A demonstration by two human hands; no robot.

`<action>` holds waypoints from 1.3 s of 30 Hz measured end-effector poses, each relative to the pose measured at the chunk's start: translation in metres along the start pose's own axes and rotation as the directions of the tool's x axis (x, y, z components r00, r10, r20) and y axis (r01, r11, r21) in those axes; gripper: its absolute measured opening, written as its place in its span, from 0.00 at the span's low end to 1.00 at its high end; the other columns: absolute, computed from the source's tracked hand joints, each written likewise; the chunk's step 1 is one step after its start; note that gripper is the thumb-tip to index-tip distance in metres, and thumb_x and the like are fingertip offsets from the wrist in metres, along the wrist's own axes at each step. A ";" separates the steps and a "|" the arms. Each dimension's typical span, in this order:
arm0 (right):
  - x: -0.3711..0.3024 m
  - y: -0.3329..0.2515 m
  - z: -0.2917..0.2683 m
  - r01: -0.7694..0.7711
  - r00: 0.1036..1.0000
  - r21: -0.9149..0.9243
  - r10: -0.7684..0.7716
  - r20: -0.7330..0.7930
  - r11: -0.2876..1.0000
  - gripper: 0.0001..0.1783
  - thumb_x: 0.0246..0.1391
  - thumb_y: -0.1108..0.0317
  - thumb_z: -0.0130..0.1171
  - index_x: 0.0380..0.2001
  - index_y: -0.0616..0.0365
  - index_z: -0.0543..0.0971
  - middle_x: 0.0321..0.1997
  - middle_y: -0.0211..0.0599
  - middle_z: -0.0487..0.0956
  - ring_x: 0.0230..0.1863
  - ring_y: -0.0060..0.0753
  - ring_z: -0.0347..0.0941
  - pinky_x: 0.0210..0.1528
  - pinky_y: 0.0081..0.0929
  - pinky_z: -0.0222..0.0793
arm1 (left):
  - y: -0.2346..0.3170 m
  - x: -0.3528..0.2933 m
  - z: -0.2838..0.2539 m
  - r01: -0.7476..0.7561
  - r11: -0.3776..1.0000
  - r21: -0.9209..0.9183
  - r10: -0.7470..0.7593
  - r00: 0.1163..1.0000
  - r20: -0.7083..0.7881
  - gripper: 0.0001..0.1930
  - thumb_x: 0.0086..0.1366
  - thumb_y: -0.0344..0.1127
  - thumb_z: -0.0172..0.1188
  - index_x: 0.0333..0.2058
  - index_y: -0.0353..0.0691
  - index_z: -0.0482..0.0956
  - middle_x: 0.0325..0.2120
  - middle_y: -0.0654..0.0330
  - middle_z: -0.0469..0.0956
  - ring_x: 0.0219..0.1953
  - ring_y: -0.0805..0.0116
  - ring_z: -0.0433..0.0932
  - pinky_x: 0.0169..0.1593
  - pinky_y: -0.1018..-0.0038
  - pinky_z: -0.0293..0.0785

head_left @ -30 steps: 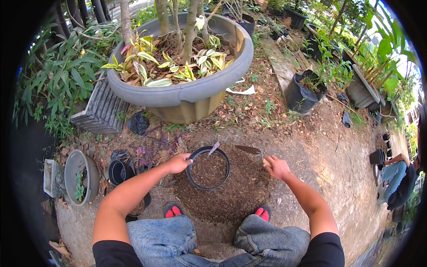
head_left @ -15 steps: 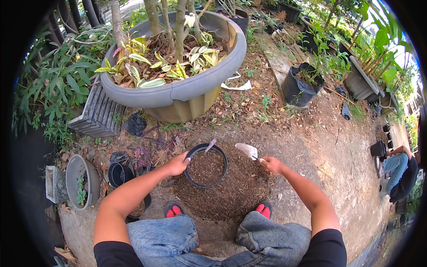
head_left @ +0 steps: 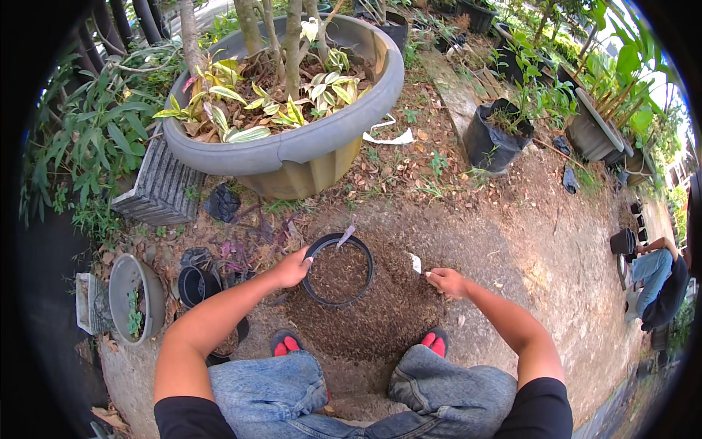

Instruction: The person sits on the ground and uses a small hand trowel to scoop soil into a circular sieve. They shake the sieve to separate fine soil from larger debris, then pour the sifted soil into a black plastic pot. The person repeats this process to fill the pot.

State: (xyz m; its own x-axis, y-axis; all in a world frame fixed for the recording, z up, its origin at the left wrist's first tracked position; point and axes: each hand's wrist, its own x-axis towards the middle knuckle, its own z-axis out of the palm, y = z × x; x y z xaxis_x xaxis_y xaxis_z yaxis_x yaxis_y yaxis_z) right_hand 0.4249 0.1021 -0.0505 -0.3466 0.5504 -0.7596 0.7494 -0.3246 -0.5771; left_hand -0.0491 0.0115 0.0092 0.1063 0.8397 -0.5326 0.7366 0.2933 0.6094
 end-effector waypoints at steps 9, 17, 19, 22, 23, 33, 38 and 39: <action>-0.023 0.001 0.010 0.095 0.994 -0.055 -0.097 -0.049 0.994 0.23 0.70 0.42 0.48 0.34 0.50 0.74 0.23 0.24 0.69 0.22 0.21 0.66 0.24 0.25 0.66 | 0.004 -0.006 0.001 -0.038 0.999 0.000 0.037 0.999 -0.034 0.23 0.78 0.42 0.45 0.66 0.39 0.61 0.36 0.47 0.78 0.40 0.54 0.78 0.47 0.59 0.72; -0.032 -0.010 0.021 0.045 0.999 0.017 -0.045 -0.017 0.999 0.23 0.71 0.42 0.48 0.33 0.50 0.74 0.22 0.23 0.68 0.22 0.20 0.64 0.23 0.25 0.63 | -0.021 0.002 0.009 -0.103 0.994 0.039 0.107 0.989 -0.104 0.24 0.79 0.43 0.45 0.66 0.37 0.61 0.35 0.48 0.77 0.39 0.53 0.78 0.47 0.58 0.71; -0.037 -0.011 0.023 0.035 0.999 0.001 -0.035 -0.021 0.999 0.23 0.71 0.43 0.48 0.33 0.51 0.74 0.22 0.23 0.67 0.21 0.20 0.64 0.22 0.25 0.62 | -0.016 0.000 0.009 -0.077 0.996 0.037 0.081 0.991 -0.109 0.23 0.78 0.43 0.45 0.65 0.38 0.62 0.38 0.45 0.78 0.42 0.49 0.78 0.49 0.56 0.71; -0.039 -0.011 0.021 0.066 0.998 0.029 -0.065 -0.021 0.997 0.23 0.71 0.43 0.48 0.32 0.51 0.73 0.22 0.23 0.67 0.22 0.20 0.64 0.22 0.25 0.62 | -0.010 -0.002 0.010 -0.039 0.998 0.047 0.044 0.992 -0.118 0.21 0.78 0.43 0.45 0.63 0.38 0.64 0.42 0.42 0.79 0.47 0.43 0.78 0.52 0.54 0.71; -0.039 -0.012 0.023 0.079 0.997 0.038 -0.078 -0.015 0.996 0.23 0.71 0.43 0.48 0.32 0.51 0.73 0.22 0.23 0.67 0.22 0.20 0.64 0.22 0.25 0.62 | -0.014 0.000 0.009 -0.070 0.995 0.071 0.078 0.990 -0.116 0.21 0.78 0.43 0.45 0.62 0.37 0.64 0.39 0.43 0.78 0.43 0.45 0.78 0.49 0.55 0.71; -0.039 0.019 0.028 0.221 0.975 0.284 -0.213 -0.059 0.933 0.22 0.69 0.44 0.53 0.42 0.53 0.79 0.24 0.22 0.69 0.24 0.18 0.67 0.23 0.22 0.65 | -0.008 0.003 0.010 -0.051 0.990 0.130 0.065 0.992 -0.108 0.21 0.78 0.43 0.45 0.61 0.37 0.64 0.36 0.43 0.78 0.41 0.42 0.78 0.48 0.51 0.70; -0.046 0.008 0.031 0.214 0.968 0.112 -0.196 -0.158 0.970 0.23 0.68 0.43 0.54 0.45 0.52 0.80 0.24 0.25 0.74 0.26 0.19 0.71 0.27 0.26 0.69 | -0.012 -0.001 0.007 -0.058 0.988 0.142 0.073 0.992 -0.100 0.22 0.77 0.44 0.45 0.62 0.37 0.64 0.41 0.40 0.79 0.46 0.39 0.78 0.51 0.51 0.71; -0.050 0.003 0.029 0.195 0.967 0.031 -0.187 -0.170 0.980 0.23 0.67 0.43 0.55 0.45 0.51 0.81 0.25 0.26 0.75 0.26 0.20 0.72 0.29 0.27 0.70 | -0.012 -0.003 0.007 -0.054 0.988 0.146 0.070 0.992 -0.105 0.22 0.77 0.44 0.46 0.62 0.38 0.64 0.42 0.40 0.79 0.47 0.38 0.78 0.52 0.51 0.71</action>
State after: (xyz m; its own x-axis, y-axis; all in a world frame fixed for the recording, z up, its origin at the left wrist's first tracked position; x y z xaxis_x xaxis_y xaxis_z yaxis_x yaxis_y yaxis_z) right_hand 0.4277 0.0509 -0.0226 -0.3797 0.7241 -0.5758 0.6496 -0.2344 -0.7232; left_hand -0.0534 0.0020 -0.0005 0.0867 0.9016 -0.4238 0.8196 0.1772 0.5448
